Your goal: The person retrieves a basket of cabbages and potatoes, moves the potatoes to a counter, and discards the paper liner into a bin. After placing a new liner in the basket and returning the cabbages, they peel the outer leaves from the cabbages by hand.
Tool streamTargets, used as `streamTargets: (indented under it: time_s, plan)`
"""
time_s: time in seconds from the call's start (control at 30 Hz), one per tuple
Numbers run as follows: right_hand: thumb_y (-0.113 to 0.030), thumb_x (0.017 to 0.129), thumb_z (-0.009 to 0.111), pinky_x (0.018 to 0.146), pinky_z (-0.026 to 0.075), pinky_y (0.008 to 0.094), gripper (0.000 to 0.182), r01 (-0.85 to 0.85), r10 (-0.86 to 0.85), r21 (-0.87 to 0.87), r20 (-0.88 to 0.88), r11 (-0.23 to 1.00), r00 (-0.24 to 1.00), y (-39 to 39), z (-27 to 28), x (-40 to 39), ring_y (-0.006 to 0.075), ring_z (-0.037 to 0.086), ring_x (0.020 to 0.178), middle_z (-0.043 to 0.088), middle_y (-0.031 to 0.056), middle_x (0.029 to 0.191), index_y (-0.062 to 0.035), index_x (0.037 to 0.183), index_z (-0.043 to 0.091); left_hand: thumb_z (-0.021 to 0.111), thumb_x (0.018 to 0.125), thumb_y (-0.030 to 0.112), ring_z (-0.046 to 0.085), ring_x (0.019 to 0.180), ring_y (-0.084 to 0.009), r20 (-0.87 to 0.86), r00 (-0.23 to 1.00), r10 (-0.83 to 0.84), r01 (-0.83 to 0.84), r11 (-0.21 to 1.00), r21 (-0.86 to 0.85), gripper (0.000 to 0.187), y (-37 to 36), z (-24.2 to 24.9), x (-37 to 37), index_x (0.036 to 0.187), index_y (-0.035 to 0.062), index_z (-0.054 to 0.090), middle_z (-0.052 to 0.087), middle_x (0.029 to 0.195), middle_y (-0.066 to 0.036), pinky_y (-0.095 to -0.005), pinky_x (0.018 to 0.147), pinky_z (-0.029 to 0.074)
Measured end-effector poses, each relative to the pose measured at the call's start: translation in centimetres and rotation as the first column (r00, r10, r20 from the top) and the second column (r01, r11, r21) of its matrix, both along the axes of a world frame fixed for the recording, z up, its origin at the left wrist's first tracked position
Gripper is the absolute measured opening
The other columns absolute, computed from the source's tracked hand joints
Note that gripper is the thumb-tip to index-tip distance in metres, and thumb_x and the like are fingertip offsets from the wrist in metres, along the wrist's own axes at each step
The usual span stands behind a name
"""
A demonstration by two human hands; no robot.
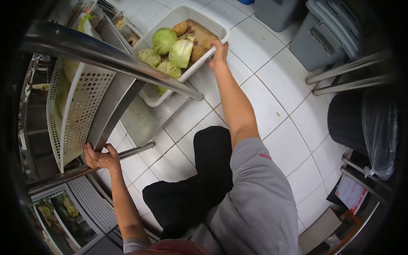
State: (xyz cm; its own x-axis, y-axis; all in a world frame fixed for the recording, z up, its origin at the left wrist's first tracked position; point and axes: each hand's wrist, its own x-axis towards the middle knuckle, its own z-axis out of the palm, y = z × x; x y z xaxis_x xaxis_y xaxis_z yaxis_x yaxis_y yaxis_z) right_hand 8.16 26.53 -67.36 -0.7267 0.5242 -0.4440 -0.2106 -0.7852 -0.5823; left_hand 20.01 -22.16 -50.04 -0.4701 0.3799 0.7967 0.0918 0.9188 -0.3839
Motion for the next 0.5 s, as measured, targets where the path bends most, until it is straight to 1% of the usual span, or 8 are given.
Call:
streamTargets:
  time_s: [0.03,0.13,0.23,0.33,0.37,0.4,0.47,0.5]
  plan:
    - [-0.023,0.072,0.072,0.084,0.048,0.0713,0.08,-0.002,0.002,-0.001,0.023,1.0,1.0,0.9,0.3,0.7,0.0414,0.051,0.12,0.045,0.0189,0.133,-0.0167,0.142,0.033,0.068,0.075,0.021,0.047,0.124,-0.0305,-0.003,1.0,-0.009,0.009,1.0,-0.005,0.07,0.0,0.1,-0.1,0.139,0.0043,0.044,0.05,0.134,-0.013,-0.0438,0.1,0.032]
    - [-0.022,0.073,0.071,0.079,0.045,0.0768,0.076,0.06,-0.059,0.047,-0.021,0.997,0.998,3.6,-0.7,2.5,0.0424,0.048,0.123,0.041,0.0183,0.137,-0.0192,0.139,0.033,0.068,0.076,0.022,0.047,0.124,-0.03,-0.013,1.0,-0.01,0.01,1.0,-0.011,0.069,0.1,0.2,-0.2,0.139,0.0035,0.044,0.051,0.133,-0.013,-0.0439,0.1,0.032]
    - [-0.022,0.074,0.071,0.078,0.044,0.0776,0.08,0.166,-0.151,0.079,-0.17,0.983,0.974,6.3,-1.6,4.9,0.0416,0.043,0.128,0.038,0.0162,0.14,-0.022,0.143,0.03,0.069,0.077,0.023,0.047,0.124,-0.0295,-0.017,1.0,-0.012,0.012,1.0,-0.016,0.069,-0.2,0.0,-0.3,0.139,0.0036,0.044,0.051,0.133,-0.013,-0.0439,0.1,0.031]
    - [-0.02,0.074,0.072,0.083,0.043,0.0759,0.084,0.262,-0.267,0.237,-0.01,0.936,0.964,8.1,1.3,8.5,0.0405,0.041,0.13,0.039,0.0136,0.141,-0.0225,0.145,0.028,0.069,0.077,0.023,0.047,0.124,-0.0292,0.002,1.0,-0.022,0.022,1.0,-0.011,0.07,-0.1,0.0,-0.2,0.139,0.0037,0.044,0.051,0.133,-0.013,-0.0436,0.1,0.031]
    - [-0.017,0.073,0.074,0.085,0.041,0.0735,0.088,0.302,-0.314,0.27,0.003,0.914,0.949,8.2,2.3,9.6,0.0394,0.04,0.13,0.039,0.0117,0.143,-0.0226,0.147,0.027,0.069,0.077,0.023,0.047,0.124,-0.0292,-0.001,1.0,-0.011,0.011,1.0,0.001,0.07,-0.1,0.0,-0.2,0.139,0.0044,0.044,0.051,0.133,-0.012,-0.0431,0.099,0.031]
    - [-0.017,0.072,0.075,0.085,0.041,0.0733,0.089,0.305,-0.338,0.314,0.056,0.899,0.939,8.5,2.7,10.4,0.0392,0.04,0.13,0.038,0.0116,0.143,-0.023,0.147,0.027,0.069,0.077,0.024,0.047,0.123,-0.0291,-0.007,1.0,0.003,-0.003,1.0,0.006,0.069,0.0,0.0,-0.3,0.139,0.0049,0.044,0.051,0.133,-0.012,-0.0431,0.099,0.032]
    - [-0.016,0.072,0.075,0.086,0.04,0.0728,0.089,0.302,-0.397,0.402,0.178,0.865,0.9,9.4,2.4,13.1,0.0388,0.04,0.13,0.037,0.0113,0.145,-0.0239,0.147,0.028,0.068,0.077,0.025,0.048,0.122,-0.0289,0.0,1.0,0.022,-0.022,1.0,0.01,0.069,0.0,-0.1,-0.1,0.139,0.0059,0.045,0.052,0.133,-0.012,-0.043,0.097,0.033]
    - [-0.016,0.074,0.073,0.084,0.04,0.0733,0.088,0.316,-0.381,0.383,0.107,0.868,0.918,11.5,-0.3,15.3,0.0398,0.04,0.13,0.036,0.0133,0.145,-0.0251,0.148,0.026,0.067,0.078,0.025,0.049,0.121,-0.0288,-0.003,1.0,0.007,-0.007,1.0,0.011,0.068,0.1,0.0,-0.1,0.139,0.0064,0.045,0.053,0.133,-0.012,-0.0429,0.096,0.033]
